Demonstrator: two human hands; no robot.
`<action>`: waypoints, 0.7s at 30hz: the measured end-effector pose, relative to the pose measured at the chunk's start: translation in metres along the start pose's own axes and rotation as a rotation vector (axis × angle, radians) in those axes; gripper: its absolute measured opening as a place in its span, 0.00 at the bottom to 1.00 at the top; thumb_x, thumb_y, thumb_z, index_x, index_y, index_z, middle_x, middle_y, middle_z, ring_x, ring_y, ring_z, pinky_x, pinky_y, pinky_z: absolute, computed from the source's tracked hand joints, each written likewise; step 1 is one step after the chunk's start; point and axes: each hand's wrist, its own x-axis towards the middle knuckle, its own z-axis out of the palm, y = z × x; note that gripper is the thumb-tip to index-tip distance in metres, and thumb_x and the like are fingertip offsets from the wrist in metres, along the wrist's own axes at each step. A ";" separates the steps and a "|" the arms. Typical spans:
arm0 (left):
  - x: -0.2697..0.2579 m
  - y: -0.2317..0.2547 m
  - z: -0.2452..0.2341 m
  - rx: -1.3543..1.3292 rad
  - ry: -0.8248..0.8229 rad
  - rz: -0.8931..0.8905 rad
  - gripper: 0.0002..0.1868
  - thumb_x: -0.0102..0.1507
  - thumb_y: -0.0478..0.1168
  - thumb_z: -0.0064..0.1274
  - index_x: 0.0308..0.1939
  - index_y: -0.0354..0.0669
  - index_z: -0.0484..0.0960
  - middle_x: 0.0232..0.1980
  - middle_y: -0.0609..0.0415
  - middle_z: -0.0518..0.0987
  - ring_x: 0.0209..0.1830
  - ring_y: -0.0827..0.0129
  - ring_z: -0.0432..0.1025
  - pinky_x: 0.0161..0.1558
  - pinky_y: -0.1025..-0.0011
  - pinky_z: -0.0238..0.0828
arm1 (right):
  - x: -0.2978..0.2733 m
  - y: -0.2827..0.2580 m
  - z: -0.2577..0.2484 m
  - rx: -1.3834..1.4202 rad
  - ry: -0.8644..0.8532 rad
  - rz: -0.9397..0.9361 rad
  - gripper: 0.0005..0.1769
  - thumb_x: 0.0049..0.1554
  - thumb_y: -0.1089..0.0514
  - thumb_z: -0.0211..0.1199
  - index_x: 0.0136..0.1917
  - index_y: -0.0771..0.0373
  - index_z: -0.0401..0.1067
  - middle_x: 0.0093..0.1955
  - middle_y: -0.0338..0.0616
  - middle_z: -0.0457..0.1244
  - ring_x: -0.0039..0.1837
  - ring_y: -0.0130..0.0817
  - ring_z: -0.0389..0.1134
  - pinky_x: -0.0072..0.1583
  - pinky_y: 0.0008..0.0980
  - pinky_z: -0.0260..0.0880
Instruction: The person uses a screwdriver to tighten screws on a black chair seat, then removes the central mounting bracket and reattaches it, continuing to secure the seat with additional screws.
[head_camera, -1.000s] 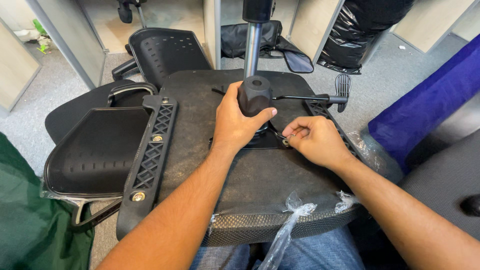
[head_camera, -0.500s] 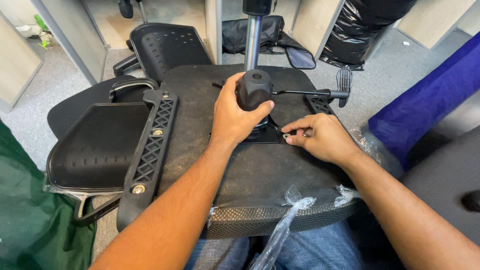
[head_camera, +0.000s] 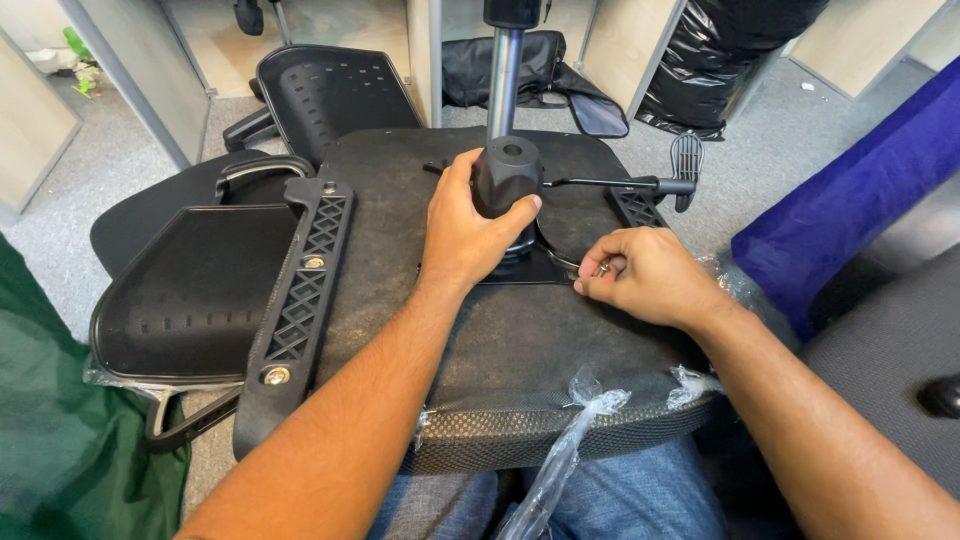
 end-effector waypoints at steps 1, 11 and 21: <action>0.000 -0.001 0.000 0.005 0.004 0.004 0.33 0.52 0.47 0.67 0.59 0.39 0.75 0.54 0.48 0.77 0.55 0.62 0.75 0.55 0.64 0.74 | -0.001 0.001 0.000 -0.018 0.036 -0.067 0.09 0.45 0.55 0.72 0.39 0.61 0.82 0.33 0.39 0.70 0.35 0.25 0.70 0.42 0.29 0.71; 0.001 0.002 -0.002 -0.006 0.006 0.091 0.42 0.50 0.48 0.71 0.63 0.38 0.69 0.55 0.47 0.79 0.56 0.62 0.76 0.57 0.64 0.74 | 0.006 0.020 0.004 0.294 0.091 0.112 0.08 0.56 0.59 0.66 0.44 0.67 0.81 0.32 0.43 0.70 0.34 0.26 0.69 0.40 0.28 0.70; -0.023 0.047 -0.002 0.331 0.160 0.644 0.45 0.58 0.38 0.69 0.75 0.42 0.61 0.71 0.45 0.68 0.72 0.54 0.62 0.73 0.55 0.60 | -0.014 0.054 -0.031 0.517 0.249 0.130 0.09 0.59 0.61 0.65 0.49 0.71 0.79 0.38 0.43 0.70 0.37 0.24 0.68 0.41 0.25 0.70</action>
